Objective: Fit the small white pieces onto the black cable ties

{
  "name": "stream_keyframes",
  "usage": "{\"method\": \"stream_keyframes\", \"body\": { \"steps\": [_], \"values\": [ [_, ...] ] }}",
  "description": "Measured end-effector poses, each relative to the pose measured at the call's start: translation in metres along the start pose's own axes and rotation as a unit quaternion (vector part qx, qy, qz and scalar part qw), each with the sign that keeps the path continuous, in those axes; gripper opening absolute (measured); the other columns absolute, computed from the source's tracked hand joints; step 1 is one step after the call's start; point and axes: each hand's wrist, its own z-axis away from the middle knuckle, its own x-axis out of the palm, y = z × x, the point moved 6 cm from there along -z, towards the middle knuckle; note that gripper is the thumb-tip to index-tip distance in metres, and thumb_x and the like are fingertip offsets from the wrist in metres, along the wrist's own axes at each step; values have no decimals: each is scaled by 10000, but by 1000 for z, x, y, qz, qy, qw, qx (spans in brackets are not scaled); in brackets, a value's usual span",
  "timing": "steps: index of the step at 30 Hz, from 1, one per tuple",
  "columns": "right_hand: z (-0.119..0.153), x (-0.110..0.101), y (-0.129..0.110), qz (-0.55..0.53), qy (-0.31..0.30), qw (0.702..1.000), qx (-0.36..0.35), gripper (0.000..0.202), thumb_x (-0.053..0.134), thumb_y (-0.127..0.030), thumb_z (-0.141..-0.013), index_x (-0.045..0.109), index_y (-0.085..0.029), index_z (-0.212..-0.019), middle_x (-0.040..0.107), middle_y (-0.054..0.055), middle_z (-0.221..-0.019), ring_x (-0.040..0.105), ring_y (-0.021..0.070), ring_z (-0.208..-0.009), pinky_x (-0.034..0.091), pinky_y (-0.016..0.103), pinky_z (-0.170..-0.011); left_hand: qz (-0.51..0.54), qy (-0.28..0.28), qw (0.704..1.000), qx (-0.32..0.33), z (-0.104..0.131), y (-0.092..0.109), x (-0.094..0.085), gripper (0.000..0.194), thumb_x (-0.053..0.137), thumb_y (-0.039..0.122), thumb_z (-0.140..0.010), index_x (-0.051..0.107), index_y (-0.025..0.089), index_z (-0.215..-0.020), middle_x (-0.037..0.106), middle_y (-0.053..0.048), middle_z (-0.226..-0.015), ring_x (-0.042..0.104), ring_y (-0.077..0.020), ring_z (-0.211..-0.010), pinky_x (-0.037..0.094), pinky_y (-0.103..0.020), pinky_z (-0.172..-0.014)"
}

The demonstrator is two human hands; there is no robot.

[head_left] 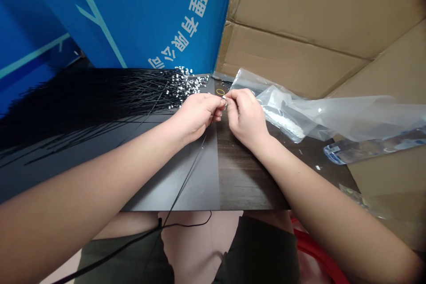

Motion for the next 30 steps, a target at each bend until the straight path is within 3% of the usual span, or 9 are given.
{"method": "stream_keyframes", "body": {
  "steps": [13, 15, 17, 19, 21, 23, 26, 28, 30],
  "values": [
    [-2, -8, 5, -45, 26, 998, 31, 107, 542, -244, -1041, 637, -231, -1088, 714, 61, -982, 661, 214, -891, 551, 400, -837, -25, -12, 999, -39, 3, 4, 1, 135, 684, 117, -820, 595, 149, -723, 584, -13, -733, 511, -79, -584, 407, -227, -533],
    [-4, -20, 18, -61, 66, 993, 80, 188, 583, -315, -1030, 631, -236, -1194, 691, 50, -965, 652, 207, -849, 556, 400, -812, -71, -14, 996, -54, 5, 17, -6, 131, 728, 182, -848, 611, 160, -792, 606, -16, -758, 465, -68, -536, 333, -215, -478],
    [-6, -35, 34, -55, 115, 984, 122, 236, 568, -351, -1034, 628, -232, -1229, 677, 54, -957, 654, 211, -848, 553, 406, -808, -183, 1, 983, -21, 10, 48, -17, 139, 750, 263, -881, 660, 159, -859, 615, -17, -742, 436, -61, -522, 335, -207, -499],
    [-8, -50, 50, -36, 144, 977, 153, 211, 532, -349, -1041, 659, -225, -1154, 690, 68, -969, 660, 216, -860, 545, 412, -815, -382, 47, 921, 51, 16, 97, -26, 209, 735, 342, -925, 734, 133, -928, 629, -16, -742, 556, -91, -640, 484, -259, -691],
    [-10, -61, 64, -20, 138, 973, 187, 197, 531, -329, -1026, 691, -217, -1050, 719, 72, -958, 660, 212, -832, 536, 404, -804, -628, 81, 770, 78, 17, 147, -28, 260, 740, 356, -927, 798, 111, -996, 628, 5, -776, 679, -189, -920, 502, -451, -976],
    [-13, -64, 74, -7, 86, 971, 222, 179, 561, -300, -992, 715, -209, -974, 743, 66, -916, 662, 207, -801, 527, 392, -800, -768, 128, 622, 82, 10, 190, -31, 245, 707, 331, -929, 826, 154, -1051, 611, -1, -839, 678, -369, -1173, 430, -636, -1078],
    [-14, -57, 81, 12, -60, 964, 261, 144, 618, -283, -941, 740, -212, -913, 771, 60, -894, 682, 221, -827, 504, 388, -808, -818, 108, 551, 126, -23, 217, -39, 239, 673, 370, -952, 814, 217, -1069, 639, -34, -899, 645, -425, -1264, 434, -659, -1121],
    [-12, -50, 82, 26, -158, 947, 278, 126, 647, -285, -920, 752, -219, -897, 784, 60, -906, 687, 235, -843, 482, 387, -780, -831, 64, 537, 127, -49, 204, -53, 250, 671, 392, -967, 809, 232, -1101, 694, -43, -1016, 659, -367, -1219, 458, -606, -1141],
    [-8, -44, 83, 42, -223, 928, 295, 114, 662, -281, -909, 761, -226, -900, 786, 61, -910, 684, 243, -843, 460, 381, -742, -849, 0, 520, 93, -67, 172, -69, 300, 593, 332, -1022, 788, 189, -1199, 711, -59, -1216, 643, -306, -1214, 465, -556, -1153]
  ]
}}
